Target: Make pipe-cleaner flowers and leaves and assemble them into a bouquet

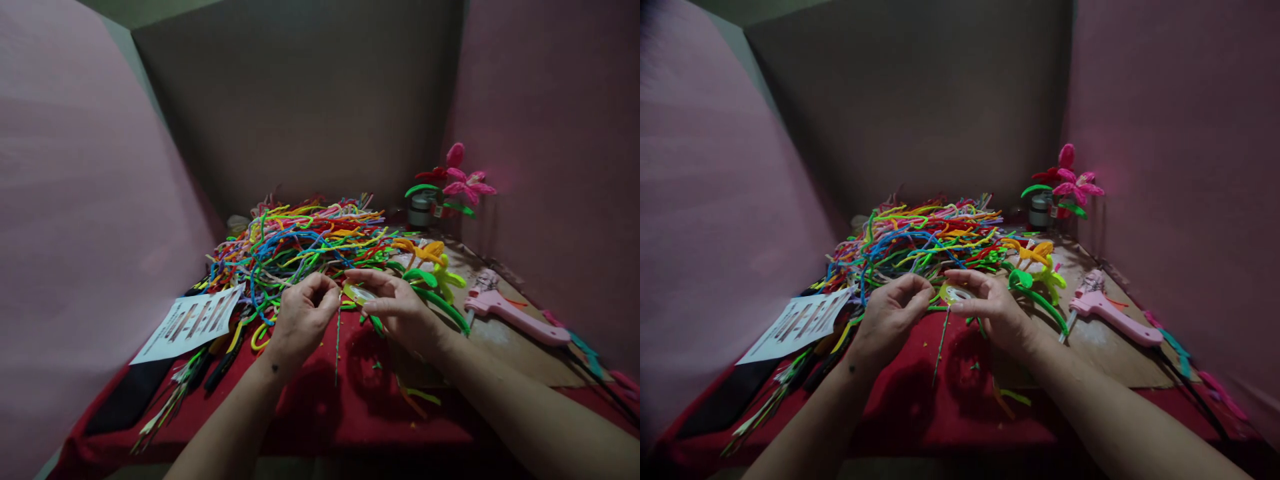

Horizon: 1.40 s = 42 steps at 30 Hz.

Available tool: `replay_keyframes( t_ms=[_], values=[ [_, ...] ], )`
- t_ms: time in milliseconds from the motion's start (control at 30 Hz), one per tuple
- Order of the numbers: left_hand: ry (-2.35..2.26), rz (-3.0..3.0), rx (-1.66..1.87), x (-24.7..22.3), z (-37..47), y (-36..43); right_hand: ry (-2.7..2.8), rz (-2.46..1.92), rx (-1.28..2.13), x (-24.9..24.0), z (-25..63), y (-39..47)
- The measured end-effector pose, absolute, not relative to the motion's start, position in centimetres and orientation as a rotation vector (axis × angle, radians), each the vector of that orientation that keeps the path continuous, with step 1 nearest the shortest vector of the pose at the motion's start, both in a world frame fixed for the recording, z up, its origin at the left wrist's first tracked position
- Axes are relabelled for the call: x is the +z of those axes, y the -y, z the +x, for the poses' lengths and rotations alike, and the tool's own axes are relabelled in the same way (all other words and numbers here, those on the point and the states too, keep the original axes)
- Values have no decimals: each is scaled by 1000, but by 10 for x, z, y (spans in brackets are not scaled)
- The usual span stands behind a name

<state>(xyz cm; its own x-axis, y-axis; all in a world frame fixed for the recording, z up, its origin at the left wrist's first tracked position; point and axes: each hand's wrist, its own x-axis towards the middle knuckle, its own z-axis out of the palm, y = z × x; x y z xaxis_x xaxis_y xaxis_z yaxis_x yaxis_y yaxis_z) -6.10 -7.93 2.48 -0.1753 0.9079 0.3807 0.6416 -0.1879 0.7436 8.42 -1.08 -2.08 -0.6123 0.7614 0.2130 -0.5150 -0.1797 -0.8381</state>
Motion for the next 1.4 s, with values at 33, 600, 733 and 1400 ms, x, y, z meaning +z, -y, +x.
replay_keyframes(
  t_ms=[33, 600, 733, 1400],
  values=[
    [-1775, 1760, 1320, 25, -62, 79, 1190, -319, 1913, -20, 84, 11],
    [-2012, 1512, 1376, 7, -96, 57, 994, -145, 2091, -9, 88, 15],
    [-1882, 1327, 1309, 6, -100, 54, 942, -110, 2179, -8, 90, 13],
    [-1565, 1242, 876, 2, -111, 56, 907, -193, 2076, -5, 91, 6]
  ],
)
